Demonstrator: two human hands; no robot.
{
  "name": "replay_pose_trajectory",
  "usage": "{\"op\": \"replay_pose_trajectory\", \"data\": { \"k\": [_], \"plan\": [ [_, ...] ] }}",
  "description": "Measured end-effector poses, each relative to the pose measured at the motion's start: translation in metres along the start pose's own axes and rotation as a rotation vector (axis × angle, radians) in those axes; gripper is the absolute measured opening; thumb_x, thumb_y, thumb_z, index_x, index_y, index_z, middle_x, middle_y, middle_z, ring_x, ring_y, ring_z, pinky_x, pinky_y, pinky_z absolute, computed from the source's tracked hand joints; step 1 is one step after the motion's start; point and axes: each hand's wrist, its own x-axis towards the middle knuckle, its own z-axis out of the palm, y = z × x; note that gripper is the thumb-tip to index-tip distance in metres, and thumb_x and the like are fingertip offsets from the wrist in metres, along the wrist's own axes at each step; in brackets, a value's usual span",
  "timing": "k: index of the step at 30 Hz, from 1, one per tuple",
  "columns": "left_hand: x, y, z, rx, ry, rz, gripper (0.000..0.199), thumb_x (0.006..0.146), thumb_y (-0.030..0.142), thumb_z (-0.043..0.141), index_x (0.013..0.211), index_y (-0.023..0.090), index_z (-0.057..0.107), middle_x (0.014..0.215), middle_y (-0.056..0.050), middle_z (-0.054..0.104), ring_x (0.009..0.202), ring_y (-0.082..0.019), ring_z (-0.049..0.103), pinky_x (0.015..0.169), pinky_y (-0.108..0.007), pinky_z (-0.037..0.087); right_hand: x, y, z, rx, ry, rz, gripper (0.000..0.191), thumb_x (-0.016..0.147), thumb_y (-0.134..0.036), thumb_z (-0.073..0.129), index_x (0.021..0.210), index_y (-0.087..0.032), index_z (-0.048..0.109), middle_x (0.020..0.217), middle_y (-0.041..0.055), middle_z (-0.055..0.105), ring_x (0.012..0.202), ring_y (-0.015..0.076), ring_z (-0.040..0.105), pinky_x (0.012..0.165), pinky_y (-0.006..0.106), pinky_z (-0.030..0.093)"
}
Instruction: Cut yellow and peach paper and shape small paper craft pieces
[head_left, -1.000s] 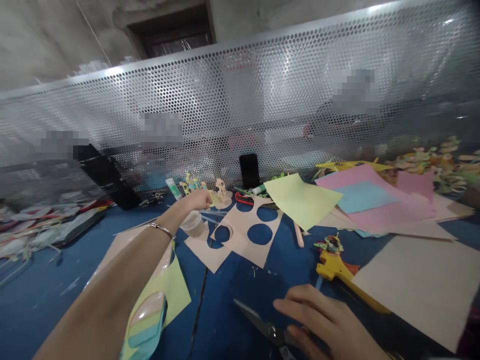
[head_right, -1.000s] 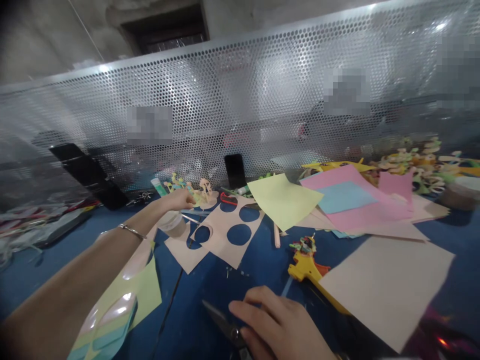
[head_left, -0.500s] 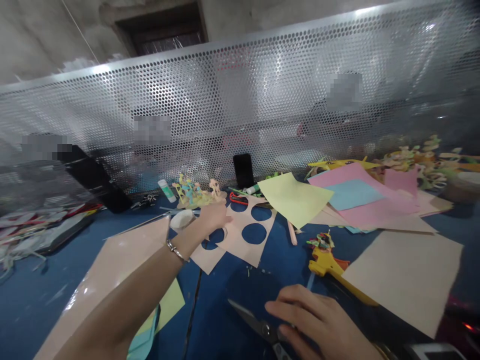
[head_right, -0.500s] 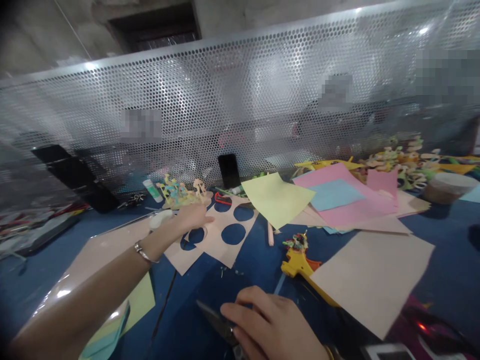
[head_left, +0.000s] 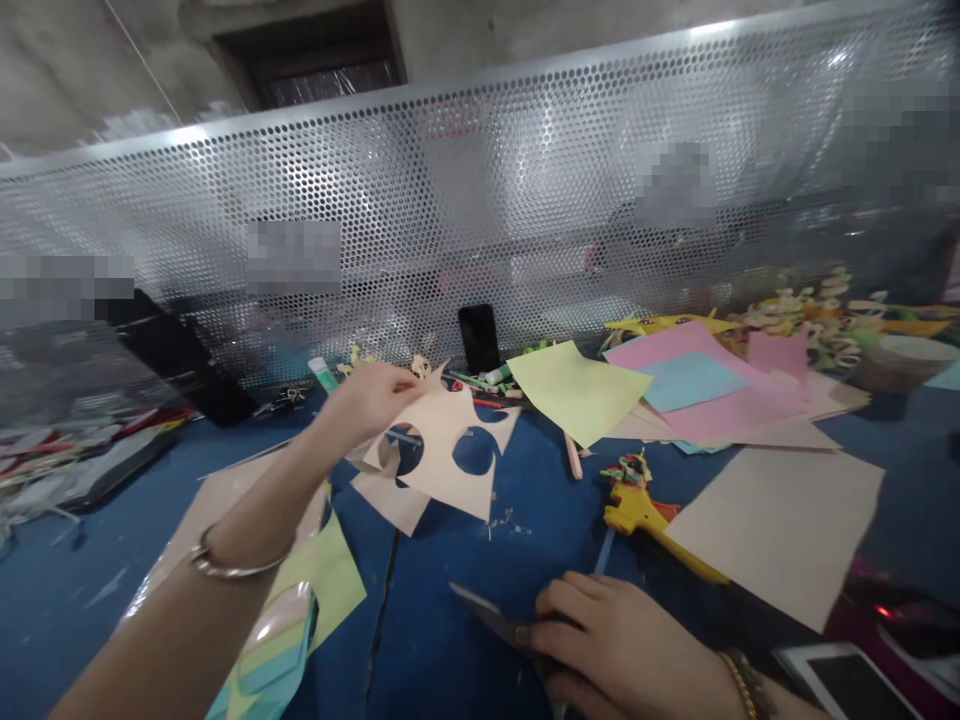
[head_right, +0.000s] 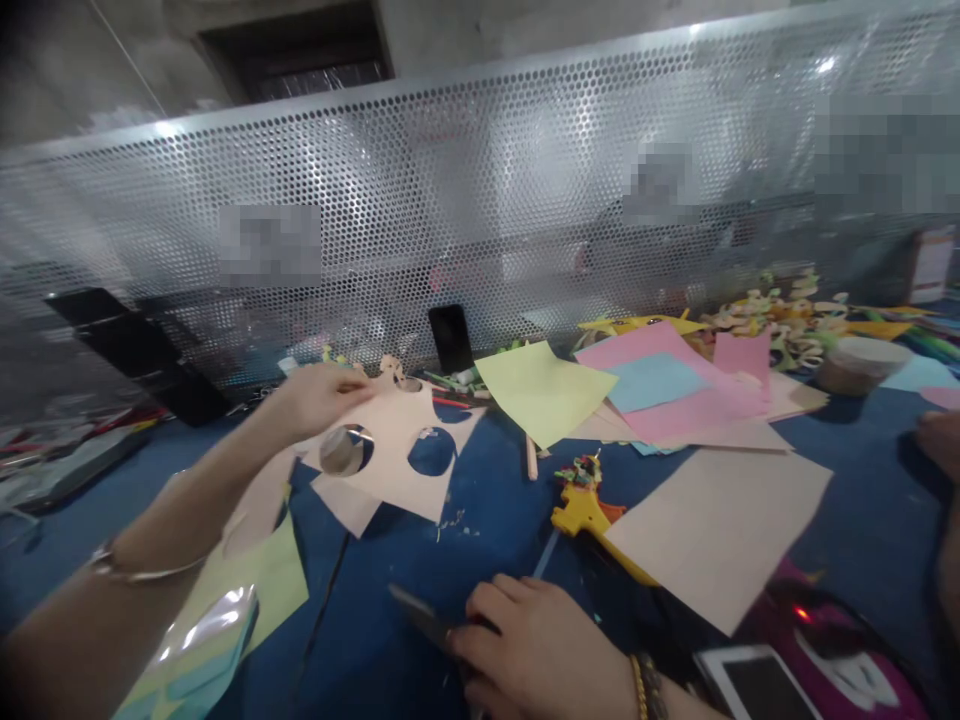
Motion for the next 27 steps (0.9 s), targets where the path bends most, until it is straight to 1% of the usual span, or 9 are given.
{"op": "replay_pose_trajectory", "data": {
  "k": [2,4,10,13,15,17,21,23,27],
  "plan": [
    [-0.012,-0.001,-0.019,-0.016,0.044,-0.026,0.026,0.083,0.038,0.055,0.085,0.021,0.074,0.091,-0.004,0.074,0.083,-0.024,0.065,0.07,-0.03,0.044,0.0,-0.003,-0.001,-0.007,-0.031,0.024,0.033,0.083,-0.028,0.062,0.116,-0.03,0.059,0.107,0.0022,0.064,0.091,0.0228,0.061,0.075,0.037,0.051],
    [-0.021,-0.001,-0.024,-0.069,0.063,-0.061,0.028,0.08,0.041,0.056,0.087,0.022,0.075,0.093,-0.003,0.075,0.084,-0.024,0.066,0.07,-0.029,0.045,0.0,-0.004,-0.001,0.0,-0.035,0.033,0.032,0.084,-0.028,0.061,0.116,-0.03,0.059,0.106,0.0017,0.064,0.092,0.0225,0.06,0.078,0.038,0.049],
    [-0.025,-0.006,0.018,-0.289,0.122,-0.149,0.025,0.075,0.037,0.063,0.086,0.018,0.076,0.101,-0.005,0.074,0.095,-0.027,0.066,0.085,-0.033,0.049,-0.007,-0.003,-0.005,0.02,-0.009,0.02,0.031,0.085,-0.026,0.059,0.116,-0.03,0.057,0.105,0.001,0.062,0.093,0.0215,0.056,0.081,0.039,0.046],
    [-0.026,-0.008,0.027,-0.39,0.216,-0.174,0.024,0.073,0.034,0.066,0.087,0.018,0.076,0.108,-0.005,0.072,0.101,-0.028,0.064,0.092,-0.033,0.046,-0.012,-0.002,-0.009,0.075,-0.042,-0.011,0.041,0.081,-0.021,0.06,0.121,-0.031,0.055,0.11,0.0011,0.06,0.098,0.0207,0.055,0.087,0.038,0.044],
    [-0.028,-0.008,0.021,-0.467,0.309,-0.199,0.028,0.071,0.036,0.068,0.09,0.017,0.076,0.104,-0.006,0.073,0.097,-0.028,0.065,0.088,-0.033,0.048,-0.014,-0.003,-0.01,0.099,-0.058,-0.017,0.047,0.076,-0.016,0.059,0.121,-0.03,0.054,0.112,0.0012,0.059,0.098,0.0205,0.054,0.087,0.037,0.044],
    [-0.031,-0.005,0.012,-0.566,0.409,-0.223,0.033,0.071,0.038,0.07,0.094,0.015,0.074,0.098,-0.005,0.073,0.084,-0.025,0.067,0.075,-0.031,0.052,-0.013,-0.006,-0.01,0.088,-0.056,0.01,0.054,0.07,-0.013,0.058,0.121,-0.029,0.054,0.108,0.0024,0.06,0.096,0.0221,0.054,0.083,0.038,0.045],
    [-0.043,0.005,-0.007,-0.836,0.571,-0.256,0.032,0.076,0.035,0.065,0.1,0.014,0.069,0.094,-0.003,0.067,0.058,-0.01,0.059,0.054,-0.022,0.049,-0.009,-0.013,-0.013,0.067,0.038,0.098,0.058,0.063,-0.01,0.053,0.118,-0.026,0.056,0.098,0.004,0.061,0.092,0.0232,0.055,0.081,0.039,0.045],
    [-0.051,0.01,-0.012,-0.975,0.582,-0.273,0.026,0.076,0.032,0.065,0.095,0.014,0.067,0.084,-0.001,0.062,0.052,-0.006,0.052,0.048,-0.018,0.044,-0.005,-0.013,-0.019,0.051,0.122,0.138,0.055,0.063,-0.009,0.052,0.115,-0.025,0.058,0.097,0.004,0.061,0.091,0.0223,0.055,0.082,0.038,0.045],
    [-0.076,0.016,-0.004,-1.166,0.465,-0.303,0.018,0.072,0.033,0.068,0.073,0.016,0.062,0.061,0.004,0.047,0.047,-0.004,0.044,0.047,-0.017,0.042,0.011,0.001,-0.028,-0.085,0.285,0.21,0.05,0.065,-0.009,0.054,0.113,-0.021,0.06,0.094,0.0057,0.062,0.091,0.0231,0.057,0.08,0.037,0.046]
  ]
}}
